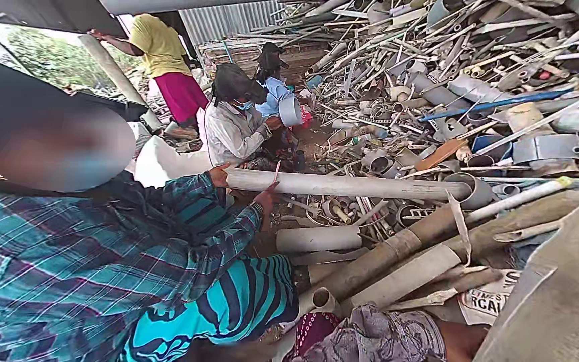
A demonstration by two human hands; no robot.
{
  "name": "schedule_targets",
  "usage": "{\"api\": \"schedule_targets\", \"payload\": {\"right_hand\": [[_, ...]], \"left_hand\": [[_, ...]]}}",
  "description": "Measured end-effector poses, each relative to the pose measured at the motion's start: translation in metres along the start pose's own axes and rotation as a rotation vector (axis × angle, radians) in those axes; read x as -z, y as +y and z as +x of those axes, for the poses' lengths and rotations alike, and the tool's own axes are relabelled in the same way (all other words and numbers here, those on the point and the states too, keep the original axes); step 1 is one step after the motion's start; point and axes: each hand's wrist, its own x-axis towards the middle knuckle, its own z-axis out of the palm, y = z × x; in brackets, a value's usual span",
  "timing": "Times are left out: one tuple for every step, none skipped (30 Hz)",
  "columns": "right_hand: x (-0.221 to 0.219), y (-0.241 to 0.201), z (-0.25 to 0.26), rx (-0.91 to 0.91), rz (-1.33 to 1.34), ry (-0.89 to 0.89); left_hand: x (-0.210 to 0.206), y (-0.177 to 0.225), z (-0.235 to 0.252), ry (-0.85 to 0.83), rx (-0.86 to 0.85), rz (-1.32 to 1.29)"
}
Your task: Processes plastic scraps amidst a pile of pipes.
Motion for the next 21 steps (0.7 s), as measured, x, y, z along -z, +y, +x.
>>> {"api": "schedule_targets", "payload": {"right_hand": [[0.0,0.003,-0.002,-0.01,0.192,0.036],[-0.003,-0.006,-0.001,-0.028,0.343,0.087],[-0.006,-0.017,0.0,-0.052,0.448,0.115],[-0.006,-0.021,0.001,-0.063,0.472,0.109],[-0.007,-0.022,0.001,-0.085,0.444,0.099],[-0.007,-0.018,0.001,-0.106,0.395,0.083],[-0.005,-0.011,0.003,-0.122,0.296,0.077],[-0.002,-0.002,0.006,-0.131,0.211,0.093],[0.0,0.005,0.009,-0.128,0.196,0.13],[0.001,0.011,0.012,-0.122,0.249,0.166],[0.003,0.022,0.014,-0.119,0.328,0.197],[0.003,0.027,0.014,-0.138,0.413,0.214],[-0.001,0.023,0.012,-0.17,0.49,0.197],[-0.003,0.02,0.01,-0.188,0.564,0.126],[-0.006,0.02,0.009,-0.189,0.614,0.085],[-0.006,0.025,0.006,-0.167,0.64,0.086],[-0.003,0.037,0.003,-0.119,0.662,0.14],[-0.001,0.043,-0.001,-0.079,0.644,0.248],[-0.002,0.042,-0.003,-0.063,0.603,0.334],[-0.006,0.039,-0.004,-0.051,0.567,0.378],[-0.009,0.04,-0.005,-0.034,0.519,0.381]], "left_hand": [[0.002,0.012,-0.002,-0.02,0.035,0.015],[0.005,0.018,-0.001,-0.047,0.056,0.05],[0.005,0.015,0.004,-0.056,0.047,0.086],[0.003,0.005,0.011,-0.053,0.018,0.131],[0.001,-0.005,0.016,-0.046,-0.019,0.19],[-0.001,-0.015,0.021,-0.036,-0.057,0.252],[-0.001,-0.021,0.027,-0.055,-0.052,0.307],[0.001,-0.02,0.03,-0.092,-0.003,0.365],[0.002,-0.016,0.032,-0.115,0.048,0.409],[0.002,-0.012,0.033,-0.136,0.103,0.426],[0.003,-0.009,0.03,-0.129,0.124,0.388],[0.006,-0.011,0.026,-0.129,0.111,0.307],[0.012,-0.014,0.022,-0.136,0.051,0.173],[0.024,-0.017,0.017,-0.159,-0.02,0.014],[0.037,-0.017,0.013,-0.157,-0.099,-0.131],[0.046,-0.014,0.01,-0.107,-0.154,-0.26],[0.05,-0.014,0.011,-0.012,-0.175,-0.372],[0.053,-0.01,0.013,0.094,-0.13,-0.498],[0.054,-0.007,0.017,0.173,-0.065,-0.591],[0.054,-0.006,0.022,0.224,-0.004,-0.637],[0.051,-0.011,0.026,0.261,0.014,-0.654]]}}
